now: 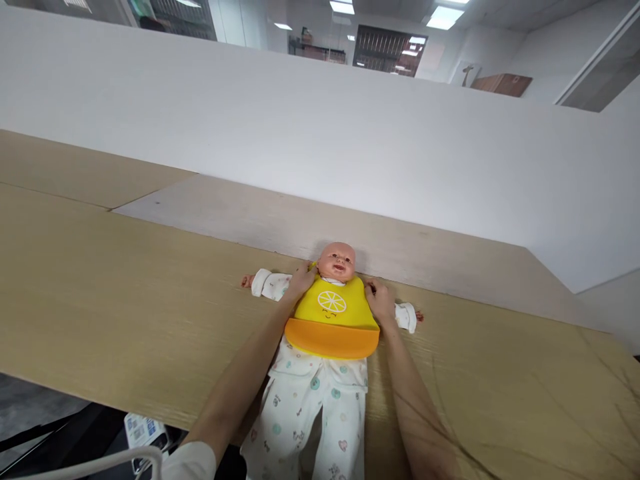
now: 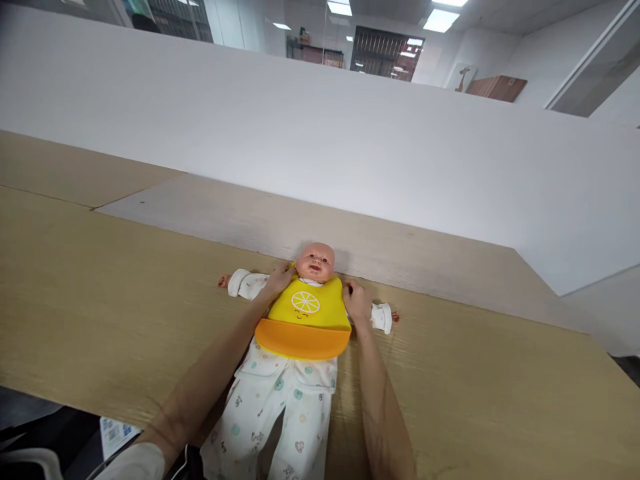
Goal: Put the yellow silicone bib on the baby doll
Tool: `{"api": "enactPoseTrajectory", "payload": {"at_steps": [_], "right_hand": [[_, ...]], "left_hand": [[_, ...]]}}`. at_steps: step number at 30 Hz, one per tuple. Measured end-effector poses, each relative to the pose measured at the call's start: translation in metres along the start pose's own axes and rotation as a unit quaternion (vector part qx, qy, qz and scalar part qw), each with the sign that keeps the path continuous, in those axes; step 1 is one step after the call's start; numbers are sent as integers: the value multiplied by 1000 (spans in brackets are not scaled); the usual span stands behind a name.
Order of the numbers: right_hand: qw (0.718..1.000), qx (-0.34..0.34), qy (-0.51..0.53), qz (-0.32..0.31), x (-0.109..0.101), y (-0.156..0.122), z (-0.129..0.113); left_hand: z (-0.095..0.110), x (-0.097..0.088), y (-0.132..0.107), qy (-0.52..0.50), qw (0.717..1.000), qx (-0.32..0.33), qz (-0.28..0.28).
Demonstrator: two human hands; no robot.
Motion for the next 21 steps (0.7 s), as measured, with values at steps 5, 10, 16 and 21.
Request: {"api": "enactPoseTrajectory", "payload": {"at_steps": [5, 10, 16, 21], "right_hand": [[1000, 4, -7, -6, 0, -1, 0], [999, 6, 32, -3, 2, 0, -1], [995, -26, 91, -11, 4, 3, -8], [988, -37, 148, -11, -5, 3, -13]], "left_hand": [[3, 2, -1, -22, 1000, 14, -9], [12, 0, -6, -69, 997, 17, -6], [31, 4, -21, -158, 986, 30, -31], [62, 12, -44, -202, 973, 60, -90]]}}
Point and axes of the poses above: each hand's wrist, its own y-axis towards the middle knuckle, its own x-axis out of the palm, z = x × y, the point moved 6 cm from there along y, towards the middle knuckle, and after that the axes turned 12 degrees about -y, right-handed, at the moved point
